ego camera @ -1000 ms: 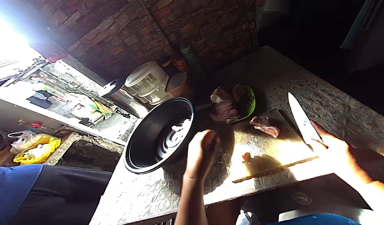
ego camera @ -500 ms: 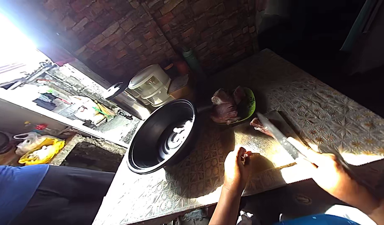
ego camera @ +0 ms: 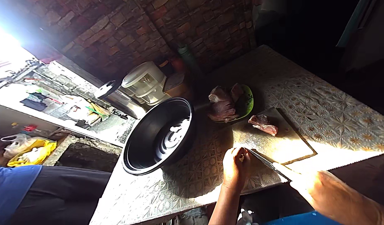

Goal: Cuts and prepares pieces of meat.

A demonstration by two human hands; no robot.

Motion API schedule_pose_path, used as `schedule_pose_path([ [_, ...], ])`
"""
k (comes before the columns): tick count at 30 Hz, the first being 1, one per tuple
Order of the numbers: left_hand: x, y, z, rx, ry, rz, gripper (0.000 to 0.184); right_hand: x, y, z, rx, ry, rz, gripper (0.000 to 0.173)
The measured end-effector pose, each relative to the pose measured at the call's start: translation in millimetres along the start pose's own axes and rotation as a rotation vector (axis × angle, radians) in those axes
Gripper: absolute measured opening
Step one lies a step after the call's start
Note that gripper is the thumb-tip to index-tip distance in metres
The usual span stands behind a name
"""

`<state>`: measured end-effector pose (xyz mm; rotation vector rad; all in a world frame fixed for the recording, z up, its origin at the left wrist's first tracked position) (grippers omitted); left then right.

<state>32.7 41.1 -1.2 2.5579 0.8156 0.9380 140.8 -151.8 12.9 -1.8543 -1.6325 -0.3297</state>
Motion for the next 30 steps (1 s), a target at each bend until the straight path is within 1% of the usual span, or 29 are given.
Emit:
schedule_pose_path([
  [5,-0.2,-2.7,0.3,-0.013,0.020,0.024,0.006,1.1,-1.1,0.7,-0.015,-0.070,0.004,0.047],
  [10,1.0,-4.7,1.2,-0.012,0.038,0.068,0.004,15.2,1.0,5.4,0.072,-0.144,-0.002,0.049],
  [11,1.6,-4.5,1.8,-0.010,0.036,0.061,0.004,19.8,2.6,8.8,0.100,-0.222,0.031,0.051],
  [13,2.9,-4.1,2.2,-0.004,0.027,0.035,0.004,34.3,2.4,14.0,0.157,-0.460,0.152,0.055],
  [16,5.3,-4.1,1.5,0.015,0.021,-0.005,0.005,58.3,-4.6,27.6,0.134,-0.764,0.246,0.057],
  [19,5.2,-7.2,1.3,0.007,0.020,-0.015,0.007,76.5,-12.3,38.8,0.098,-0.848,0.232,0.061],
  [22,4.0,-8.6,0.4,-0.026,0.044,-0.011,0.005,79.0,-16.1,34.5,0.098,-0.861,0.235,0.063],
  [25,2.2,-8.4,1.1,-0.035,0.066,0.010,0.004,62.3,-15.3,24.9,0.074,-0.895,0.270,0.066],
  [26,1.6,-8.3,1.6,-0.031,0.071,0.027,0.004,54.4,-13.4,21.9,0.059,-0.876,0.263,0.066],
  [28,0.3,-7.6,1.9,-0.032,0.070,0.056,0.005,40.4,-9.1,16.4,0.028,-0.784,0.215,0.064],
  [30,0.7,-7.0,1.8,-0.031,0.074,0.071,0.005,37.6,-5.3,11.4,0.028,-0.571,0.125,0.060],
])
Point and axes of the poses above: each hand's wrist, its own x-axis towards the middle knuckle, its own z-axis out of the palm, y = z × x, the point moved 6 cm from there along x, towards the middle knuckle, and after that the axes turned 6 degrees about y, right-handed, at the moved point
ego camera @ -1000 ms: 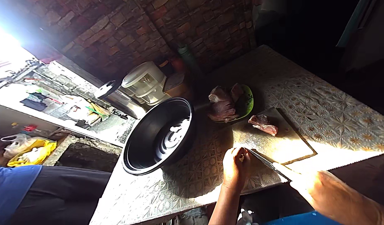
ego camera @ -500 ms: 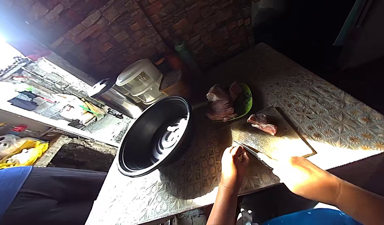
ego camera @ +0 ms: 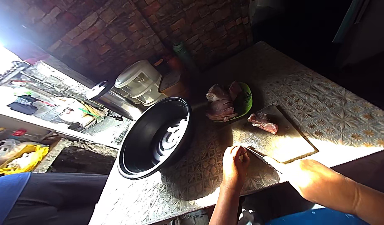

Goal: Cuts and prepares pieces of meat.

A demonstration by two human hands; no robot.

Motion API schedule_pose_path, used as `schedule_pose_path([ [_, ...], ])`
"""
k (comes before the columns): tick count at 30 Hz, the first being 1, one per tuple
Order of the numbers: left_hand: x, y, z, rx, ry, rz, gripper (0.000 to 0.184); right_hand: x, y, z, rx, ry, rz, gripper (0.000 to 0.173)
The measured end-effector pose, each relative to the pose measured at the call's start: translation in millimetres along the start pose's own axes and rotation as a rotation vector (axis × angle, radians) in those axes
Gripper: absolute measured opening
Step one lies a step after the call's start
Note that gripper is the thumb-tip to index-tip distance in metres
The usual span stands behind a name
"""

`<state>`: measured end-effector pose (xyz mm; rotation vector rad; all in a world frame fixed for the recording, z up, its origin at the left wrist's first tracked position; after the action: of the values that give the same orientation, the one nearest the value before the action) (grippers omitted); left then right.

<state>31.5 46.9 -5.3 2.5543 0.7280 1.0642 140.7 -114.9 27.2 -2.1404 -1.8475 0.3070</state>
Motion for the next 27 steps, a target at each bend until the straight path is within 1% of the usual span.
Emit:
schedule_pose_path([
  [1,0.2,0.0,0.0,0.006,0.002,0.003,0.005,3.6,0.0,-2.8,0.025,-0.039,0.007,0.058],
  [3,1.4,-0.1,0.6,0.027,0.000,-0.009,0.005,20.7,-2.6,-7.1,0.067,-0.288,0.079,0.060],
  [4,1.5,0.5,0.7,0.035,-0.004,-0.017,0.005,32.6,-4.7,-5.7,0.080,-0.359,0.099,0.060],
  [5,1.5,0.9,0.7,0.039,-0.020,-0.033,0.006,45.2,-6.9,-2.4,0.095,-0.377,0.110,0.058],
  [8,1.6,1.3,1.1,0.035,-0.015,-0.057,0.008,78.5,-14.8,5.9,0.125,-0.345,0.113,0.058],
  [10,-0.3,0.9,1.0,0.043,0.004,-0.072,0.009,82.3,-16.3,8.0,0.156,-0.319,0.100,0.057],
  [12,-2.4,2.6,2.0,0.055,0.013,-0.104,0.007,69.0,-12.7,11.4,0.158,-0.324,0.101,0.058],
  [15,-1.0,1.0,2.2,0.087,0.032,-0.094,0.004,32.4,-4.8,8.3,0.121,-0.345,0.131,0.063],
  [17,-1.7,-0.8,2.0,0.079,0.046,-0.075,0.004,14.9,0.3,6.7,0.083,-0.319,0.128,0.065],
  [18,-3.1,-0.5,1.7,0.065,0.060,-0.059,0.005,11.3,3.0,7.1,0.070,-0.312,0.126,0.064],
  [20,-5.6,-1.4,-0.6,0.005,0.112,-0.046,0.008,11.3,7.9,7.9,0.074,-0.320,0.124,0.057],
  [21,-6.0,-3.8,-3.0,-0.052,0.151,-0.059,0.011,13.4,8.9,6.9,0.078,-0.297,0.108,0.052],
  [23,-8.9,-12.7,-7.9,-0.222,0.208,-0.156,0.018,17.3,8.1,7.3,0.118,-0.169,0.073,0.042],
  [25,-11.5,-22.8,-10.3,-0.397,0.233,-0.273,0.023,18.2,3.4,6.9,0.159,0.066,0.001,0.049],
  [26,-11.1,-26.3,-11.0,-0.439,0.240,-0.300,0.023,18.0,3.1,7.3,0.186,0.180,-0.021,0.051],
  [27,-11.1,-28.4,-11.4,-0.445,0.229,-0.313,0.022,17.5,6.1,10.5,0.195,0.287,-0.041,0.047],
])
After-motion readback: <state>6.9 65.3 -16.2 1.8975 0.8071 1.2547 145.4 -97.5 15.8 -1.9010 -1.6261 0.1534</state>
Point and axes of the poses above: each hand's wrist, its own x-axis towards the middle knuckle, its own z-axis out of the palm, y = z × x, the point moved 6 cm from there along x, towards the middle knuckle, and after that the axes turned 6 degrees about y, right-handed, at the moved point
